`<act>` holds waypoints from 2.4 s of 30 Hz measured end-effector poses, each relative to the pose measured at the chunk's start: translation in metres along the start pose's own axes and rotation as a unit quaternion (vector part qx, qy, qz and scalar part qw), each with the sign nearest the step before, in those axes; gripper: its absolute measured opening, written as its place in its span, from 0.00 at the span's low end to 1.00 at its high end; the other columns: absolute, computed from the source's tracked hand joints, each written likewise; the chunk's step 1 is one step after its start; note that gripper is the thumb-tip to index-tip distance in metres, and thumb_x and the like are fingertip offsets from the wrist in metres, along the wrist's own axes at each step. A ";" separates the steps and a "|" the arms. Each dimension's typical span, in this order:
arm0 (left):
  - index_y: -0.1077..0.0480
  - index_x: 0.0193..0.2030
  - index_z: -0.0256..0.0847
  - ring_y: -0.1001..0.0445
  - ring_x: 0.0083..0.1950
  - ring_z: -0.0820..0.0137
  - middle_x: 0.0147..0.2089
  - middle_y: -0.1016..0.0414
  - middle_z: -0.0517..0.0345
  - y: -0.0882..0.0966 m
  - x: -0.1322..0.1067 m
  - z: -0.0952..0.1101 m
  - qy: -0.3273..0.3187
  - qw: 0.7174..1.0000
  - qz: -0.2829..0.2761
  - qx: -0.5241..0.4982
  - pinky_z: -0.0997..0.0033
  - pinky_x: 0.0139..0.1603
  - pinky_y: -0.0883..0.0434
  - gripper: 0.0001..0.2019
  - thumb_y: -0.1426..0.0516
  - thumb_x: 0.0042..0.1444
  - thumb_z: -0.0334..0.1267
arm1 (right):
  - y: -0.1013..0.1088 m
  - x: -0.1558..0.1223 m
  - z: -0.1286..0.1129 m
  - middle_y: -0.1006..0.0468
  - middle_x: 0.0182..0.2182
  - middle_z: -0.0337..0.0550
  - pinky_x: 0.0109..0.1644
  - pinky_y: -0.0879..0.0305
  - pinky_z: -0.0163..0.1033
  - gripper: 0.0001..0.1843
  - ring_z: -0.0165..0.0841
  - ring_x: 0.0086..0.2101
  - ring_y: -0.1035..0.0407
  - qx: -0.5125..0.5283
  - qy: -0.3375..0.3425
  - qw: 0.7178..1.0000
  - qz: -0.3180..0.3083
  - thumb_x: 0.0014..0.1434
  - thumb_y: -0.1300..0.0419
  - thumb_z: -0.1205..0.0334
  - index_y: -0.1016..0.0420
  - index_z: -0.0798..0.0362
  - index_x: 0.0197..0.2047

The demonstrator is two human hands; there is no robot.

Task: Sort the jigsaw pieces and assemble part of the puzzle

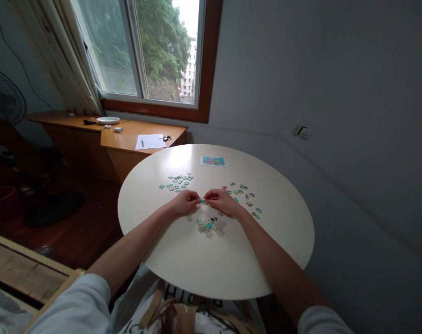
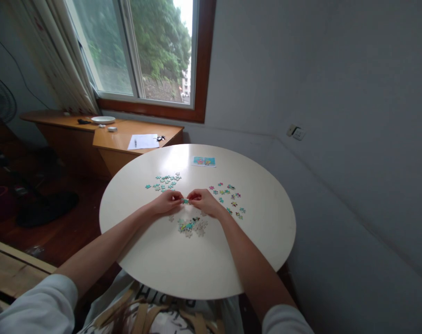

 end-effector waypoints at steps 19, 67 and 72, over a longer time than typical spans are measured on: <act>0.32 0.25 0.38 0.38 0.28 0.72 0.23 0.33 0.61 0.035 -0.001 -0.006 0.013 0.990 0.137 0.007 0.72 0.32 0.39 0.10 0.47 0.53 0.40 | 0.010 0.004 0.003 0.24 0.29 0.40 0.29 0.39 0.31 0.16 0.29 0.31 0.31 0.012 -0.017 0.998 0.056 0.40 0.32 0.59 0.26 0.56 0.33; 0.29 0.21 0.39 0.27 0.38 0.53 0.27 0.23 0.49 0.127 -0.037 -0.097 0.327 0.903 0.238 0.145 0.46 0.51 0.44 0.07 0.42 0.44 0.38 | 0.017 0.009 0.008 0.24 0.31 0.41 0.32 0.36 0.33 0.13 0.30 0.32 0.31 -0.046 -0.003 0.997 0.066 0.43 0.36 0.61 0.25 0.55 0.35; 0.30 0.21 0.39 0.27 0.39 0.52 0.25 0.25 0.49 0.127 -0.037 -0.096 0.332 0.900 0.227 0.168 0.49 0.51 0.43 0.08 0.42 0.45 0.39 | 0.017 0.009 0.007 0.25 0.31 0.41 0.33 0.37 0.34 0.13 0.30 0.32 0.31 -0.051 0.006 0.996 0.067 0.43 0.36 0.61 0.26 0.55 0.35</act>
Point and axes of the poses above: each hand's wrist, its own x-axis towards the middle knuckle, its own y-axis out of the back of the hand, z = x × y, the point moved 9 cm from there along x, towards the middle knuckle
